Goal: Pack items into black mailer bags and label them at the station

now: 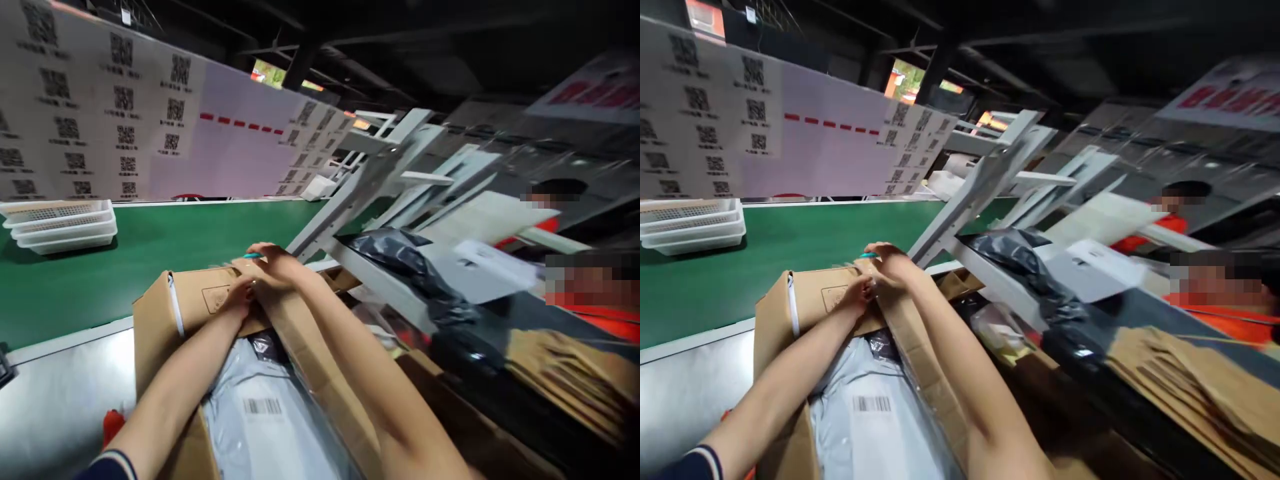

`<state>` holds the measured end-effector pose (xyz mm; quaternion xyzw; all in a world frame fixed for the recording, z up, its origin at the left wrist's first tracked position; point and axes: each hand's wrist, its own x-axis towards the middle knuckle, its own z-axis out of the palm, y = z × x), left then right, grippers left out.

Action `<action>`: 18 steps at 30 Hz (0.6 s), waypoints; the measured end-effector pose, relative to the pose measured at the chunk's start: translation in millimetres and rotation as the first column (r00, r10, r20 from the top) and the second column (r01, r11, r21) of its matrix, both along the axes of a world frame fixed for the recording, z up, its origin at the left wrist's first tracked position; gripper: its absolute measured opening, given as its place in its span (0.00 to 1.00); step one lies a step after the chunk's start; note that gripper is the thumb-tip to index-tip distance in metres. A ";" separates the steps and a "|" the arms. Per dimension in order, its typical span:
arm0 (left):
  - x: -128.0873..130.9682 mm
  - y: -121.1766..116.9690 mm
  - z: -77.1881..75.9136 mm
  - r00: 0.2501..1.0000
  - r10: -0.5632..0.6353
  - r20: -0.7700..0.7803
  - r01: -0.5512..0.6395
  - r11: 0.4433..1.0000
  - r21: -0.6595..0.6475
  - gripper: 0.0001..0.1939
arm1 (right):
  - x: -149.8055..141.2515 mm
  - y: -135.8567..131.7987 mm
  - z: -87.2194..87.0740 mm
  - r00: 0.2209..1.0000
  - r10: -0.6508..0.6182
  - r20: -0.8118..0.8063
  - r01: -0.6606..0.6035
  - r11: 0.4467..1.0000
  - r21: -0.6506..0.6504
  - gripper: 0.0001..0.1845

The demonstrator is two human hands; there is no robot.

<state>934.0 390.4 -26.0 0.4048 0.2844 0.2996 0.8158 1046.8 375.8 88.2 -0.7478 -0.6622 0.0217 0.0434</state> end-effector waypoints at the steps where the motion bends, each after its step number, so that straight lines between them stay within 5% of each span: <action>1: 2.4 1.4 -7.1 0.999 -0.024 0.027 0.024 1.000 0.013 0.12 | 4.2 17.2 -0.9 0.999 -0.010 0.045 0.012 0.999 -0.050 0.19; 7: 7.0 0.5 -27.0 0.945 -0.076 0.318 0.123 0.984 -0.130 0.19 | 6.0 93.1 -10.8 0.993 -0.033 0.117 0.068 0.947 -0.315 0.18; 13: 10.8 -3.7 -29.7 0.909 -0.045 0.414 0.126 0.977 -0.172 0.19 | -24.8 115.7 -40.3 0.962 0.059 0.266 0.080 0.871 -0.485 0.25; 15: 12.5 -3.2 -28.5 0.908 -0.084 0.411 0.150 0.980 -0.132 0.18 | -23.4 118.4 -44.2 0.944 0.097 0.317 0.080 0.861 -0.503 0.23; 18: 17.0 -5.8 -26.9 0.898 -0.255 0.359 0.234 0.967 0.102 0.11 | -4.4 121.9 -34.0 0.912 0.115 0.394 0.112 0.855 -0.507 0.19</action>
